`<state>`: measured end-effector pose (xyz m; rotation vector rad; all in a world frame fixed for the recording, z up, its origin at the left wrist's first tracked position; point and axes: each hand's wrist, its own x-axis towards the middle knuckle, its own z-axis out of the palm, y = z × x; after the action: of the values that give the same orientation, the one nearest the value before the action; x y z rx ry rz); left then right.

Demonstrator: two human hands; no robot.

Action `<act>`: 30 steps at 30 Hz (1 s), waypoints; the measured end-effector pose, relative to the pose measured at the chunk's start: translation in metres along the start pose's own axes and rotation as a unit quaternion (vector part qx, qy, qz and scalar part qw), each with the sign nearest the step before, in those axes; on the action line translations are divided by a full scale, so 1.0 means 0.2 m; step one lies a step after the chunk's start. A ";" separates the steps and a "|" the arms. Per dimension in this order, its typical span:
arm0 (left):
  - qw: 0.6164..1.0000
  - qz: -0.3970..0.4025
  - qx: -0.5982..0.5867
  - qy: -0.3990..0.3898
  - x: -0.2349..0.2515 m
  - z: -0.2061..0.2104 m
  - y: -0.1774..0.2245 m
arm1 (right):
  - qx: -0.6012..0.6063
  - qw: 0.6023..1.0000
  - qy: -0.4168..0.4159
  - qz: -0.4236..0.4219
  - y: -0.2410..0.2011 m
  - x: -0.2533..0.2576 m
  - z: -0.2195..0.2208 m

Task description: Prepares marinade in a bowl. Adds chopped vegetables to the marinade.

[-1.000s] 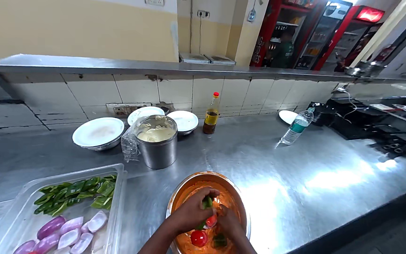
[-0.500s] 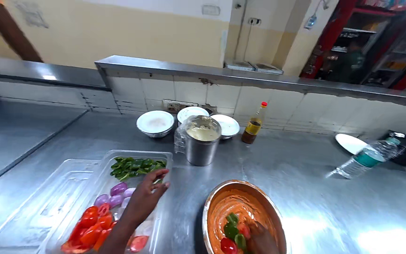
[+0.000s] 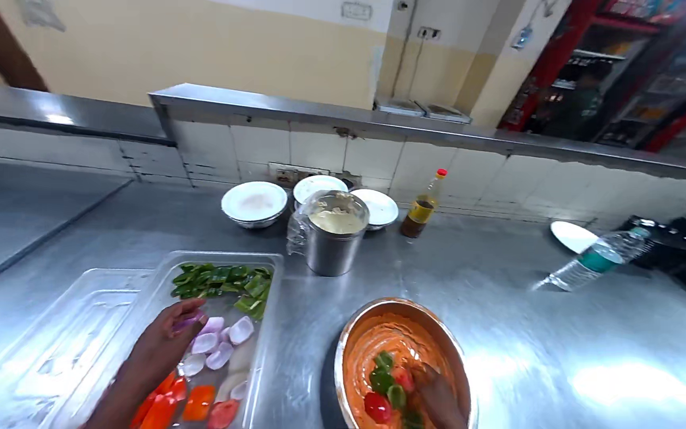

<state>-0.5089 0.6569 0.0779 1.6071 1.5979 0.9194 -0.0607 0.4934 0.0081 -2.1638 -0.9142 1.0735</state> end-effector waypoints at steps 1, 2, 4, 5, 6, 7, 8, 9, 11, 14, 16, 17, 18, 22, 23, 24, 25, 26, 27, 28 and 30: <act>1.000 0.006 -0.001 -0.008 0.00 0.01 0.00 | 0.000 1.000 0.000 0.002 0.00 0.01 0.00; 1.000 0.015 0.000 -0.013 0.01 0.03 0.00 | 0.002 1.000 0.001 0.004 0.01 0.02 0.01; 0.999 0.029 -0.002 -0.017 0.02 0.05 0.01 | 0.012 1.000 0.006 0.005 0.00 0.01 0.01; 0.999 0.037 -0.005 -0.017 0.03 0.06 0.02 | 0.019 1.000 0.008 0.008 0.00 0.01 0.01; 0.999 0.041 -0.011 -0.020 0.03 0.06 0.03 | 0.030 0.999 0.011 0.009 0.00 0.01 0.01; 0.999 0.043 -0.015 -0.022 0.03 0.07 0.04 | 0.041 0.999 0.014 0.011 0.00 0.01 0.01; 0.999 0.044 -0.017 -0.024 0.04 0.08 0.05 | 0.048 0.999 0.019 0.012 0.00 0.01 0.01; 0.999 0.042 -0.019 -0.027 0.04 0.08 0.05 | 0.052 0.998 0.022 0.015 0.00 0.01 0.02; 0.998 0.040 -0.023 -0.031 0.05 0.09 0.06 | 0.056 0.998 0.024 0.022 0.00 0.00 0.02; 0.998 0.041 -0.025 -0.032 0.06 0.08 0.07 | 0.072 0.997 0.029 0.024 -0.01 0.00 0.02; 0.998 0.044 -0.026 -0.033 0.06 0.08 0.07 | 0.070 0.997 0.029 0.023 0.00 0.01 0.02; 0.998 0.043 -0.027 -0.034 0.05 0.08 0.06 | 0.065 0.997 0.027 0.021 0.00 0.02 0.01; 0.998 0.044 -0.029 -0.034 0.05 0.08 0.06 | 0.058 0.998 0.024 0.017 0.00 0.02 0.02; 0.997 0.046 -0.036 -0.047 -0.01 0.07 0.05 | 0.027 0.999 0.015 0.024 0.00 0.03 0.03; 0.997 0.045 -0.030 -0.052 -0.02 0.06 0.05 | 0.032 0.999 0.018 0.027 0.00 0.03 0.04; 0.997 0.043 -0.021 -0.054 -0.04 0.05 0.04 | 0.035 0.999 0.020 0.031 0.00 0.02 0.04; 0.998 0.040 -0.013 -0.052 -0.05 0.03 0.04 | 0.038 0.998 0.023 0.033 0.00 0.02 0.04; 0.998 0.039 -0.006 -0.041 -0.06 0.01 0.04 | 0.042 0.998 0.027 0.033 0.00 0.01 0.05; 0.999 0.037 -0.003 -0.029 -0.06 -0.01 0.02 | 0.046 0.998 0.030 0.032 -0.01 0.01 0.05; 0.999 0.037 0.000 -0.014 -0.07 -0.03 0.01 | 0.047 0.998 0.032 0.033 -0.02 0.00 0.06; 0.998 0.050 0.010 0.028 -0.08 -0.09 -0.03 | 0.046 0.998 0.038 0.027 -0.03 -0.03 0.06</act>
<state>-0.5281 0.6416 0.0815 1.7010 1.5813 1.0118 -0.0761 0.4948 0.0082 -2.1481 -0.7613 1.0318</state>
